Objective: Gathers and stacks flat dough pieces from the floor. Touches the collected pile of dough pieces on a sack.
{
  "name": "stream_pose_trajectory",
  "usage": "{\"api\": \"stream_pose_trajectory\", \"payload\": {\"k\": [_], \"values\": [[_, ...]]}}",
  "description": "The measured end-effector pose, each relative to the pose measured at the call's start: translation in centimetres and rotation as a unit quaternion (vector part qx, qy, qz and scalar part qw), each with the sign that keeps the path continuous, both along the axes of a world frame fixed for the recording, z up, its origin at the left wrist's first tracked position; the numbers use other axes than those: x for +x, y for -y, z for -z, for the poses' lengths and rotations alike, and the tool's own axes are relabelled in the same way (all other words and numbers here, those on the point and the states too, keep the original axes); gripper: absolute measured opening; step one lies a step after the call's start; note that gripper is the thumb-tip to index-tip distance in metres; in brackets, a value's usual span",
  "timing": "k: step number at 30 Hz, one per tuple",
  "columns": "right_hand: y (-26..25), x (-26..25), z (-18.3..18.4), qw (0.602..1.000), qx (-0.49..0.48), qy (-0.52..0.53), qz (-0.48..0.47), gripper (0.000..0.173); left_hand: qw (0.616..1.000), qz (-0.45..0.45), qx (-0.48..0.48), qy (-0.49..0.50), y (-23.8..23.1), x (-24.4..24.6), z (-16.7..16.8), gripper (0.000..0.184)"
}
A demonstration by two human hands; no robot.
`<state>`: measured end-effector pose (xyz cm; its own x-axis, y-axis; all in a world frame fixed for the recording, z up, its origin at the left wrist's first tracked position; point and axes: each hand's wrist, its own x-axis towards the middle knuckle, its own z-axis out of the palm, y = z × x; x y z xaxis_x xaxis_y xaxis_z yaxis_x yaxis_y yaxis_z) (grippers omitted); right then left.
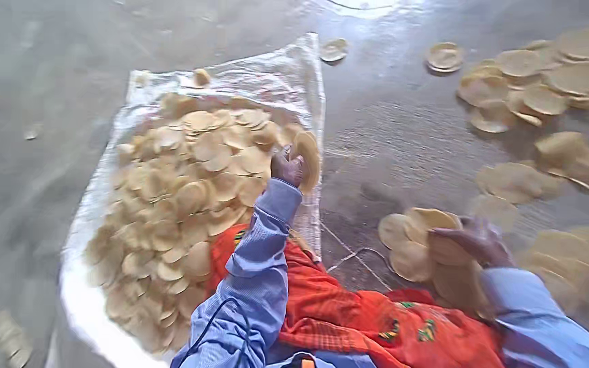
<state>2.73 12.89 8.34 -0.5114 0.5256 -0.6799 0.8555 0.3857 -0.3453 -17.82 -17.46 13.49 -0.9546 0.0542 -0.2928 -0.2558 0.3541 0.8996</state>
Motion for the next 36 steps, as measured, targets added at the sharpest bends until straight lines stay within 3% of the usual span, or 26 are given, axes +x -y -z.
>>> {"api": "stream_pose_trajectory", "payload": {"k": [2, 4, 6, 7, 9, 10, 11, 13, 15, 17, 19, 21, 23, 24, 26, 27, 29, 31, 32, 34, 36], "values": [[-3.3, 1.0, 6.0, 0.996, 0.046, -0.068, -0.034, 0.063, 0.982, 0.003, -0.176, -0.065, 4.9, -2.6, -3.0, 0.041], [-4.0, 1.0, 6.8, 0.993, 0.063, -0.069, -0.067, 0.073, 0.923, -0.024, -0.38, -0.055, 9.2, -4.5, -5.0, 0.049], [-3.9, 1.1, 6.6, 0.991, 0.072, -0.079, -0.075, 0.078, 0.855, -0.033, -0.517, -0.017, 13.3, -6.6, -3.4, 0.063], [-3.5, 1.3, 6.1, 0.991, 0.07, -0.085, -0.069, 0.074, 0.84, -0.003, -0.542, 0.013, 15.4, -7.0, -1.7, 0.067], [-3.1, 1.4, 5.3, 0.988, 0.083, -0.115, -0.061, 0.062, 0.801, 0.147, -0.573, 0.093, 17.0, -6.4, 0.3, 0.058], [-3.2, 1.5, 5.3, 0.986, 0.094, -0.123, -0.058, 0.058, 0.777, 0.234, -0.575, 0.099, 16.3, -5.3, 0.4, 0.047], [-3.5, 1.8, 5.8, 0.984, 0.106, -0.133, -0.054, 0.057, 0.777, 0.288, -0.555, 0.077, 15.1, -4.3, 0.5, 0.043], [-4.4, 2.6, 7.0, 0.981, 0.122, -0.142, -0.055, 0.069, 0.831, 0.304, -0.466, -0.021, 11.0, -1.7, 0.4, 0.047], [-3.5, 2.5, 5.3, 0.974, 0.106, -0.185, -0.072, 0.067, 0.914, 0.287, -0.279, -0.068, 5.2, 1.9, -0.6, 0.062], [0.1, 2.7, 0.7, 0.964, 0.064, -0.245, -0.078, 0.047, 0.959, 0.278, -0.048, 0.014, -0.1, 6.5, -0.4, 0.075], [3.5, 3.7, -2.5, 0.951, -0.008, -0.305, -0.053, 0.031, 0.946, 0.258, 0.09, 0.175, -4.1, 11.2, 0.8, 0.08], [5.4, 4.2, -3.5, 0.929, -0.112, -0.353, -0.012, 0.027, 0.914, 0.2, 0.164, 0.312, -6.4, 14.3, 2.6, 0.065], [5.2, 4.7, -4.2, 0.923, -0.162, -0.35, 0.01, 0.028, 0.893, 0.129, 0.224, 0.369, -7.4, 16.4, 3.8, 0.047], [3.9, 5.3, -4.0, 0.933, -0.139, -0.332, 0.002, 0.028, 0.896, 0.108, 0.227, 0.367, -7.4, 16.9, 4.3, 0.043], [-0.1, 7.6, -3.3, 0.971, 0.021, -0.223, -0.082, 0.028, 0.924, 0.11, 0.179, 0.321, -7.0, 16.9, 6.1, 0.042], [-2.3, 9.1, -3.0, 0.979, 0.08, -0.123, -0.14, 0.03, 0.939, 0.133, 0.132, 0.288, -6.8, 16.7, 7.1, 0.041], [-5.1, 12.0, -2.1, 0.97, 0.085, 0.085, -0.211, 0.03, 0.946, 0.243, 0.01, 0.213, -6.6, 16.0, 8.5, 0.036], [-6.6, 14.6, 0.2, 0.941, 0.029, 0.221, -0.254, 0.033, 0.904, 0.388, -0.106, 0.144, -7.2, 15.5, 8.8, 0.028], [-7.0, 15.9, 1.3, 0.927, 0.009, 0.236, -0.292, 0.033, 0.874, 0.45, -0.136, 0.124, -7.6, 15.4, 9.2, 0.026], [-8.2, 17.3, 4.6, 0.918, -0.001, 0.157, -0.363, 0.034, 0.83, 0.527, -0.143, 0.114, -8.8, 16.1, 9.7, 0.024], [-7.1, 14.7, 3.4, 0.925, -0.053, 0.165, -0.339, 0.036, 0.804, 0.572, -0.138, 0.09, -10.4, 17.0, 9.9, 0.023]]}}
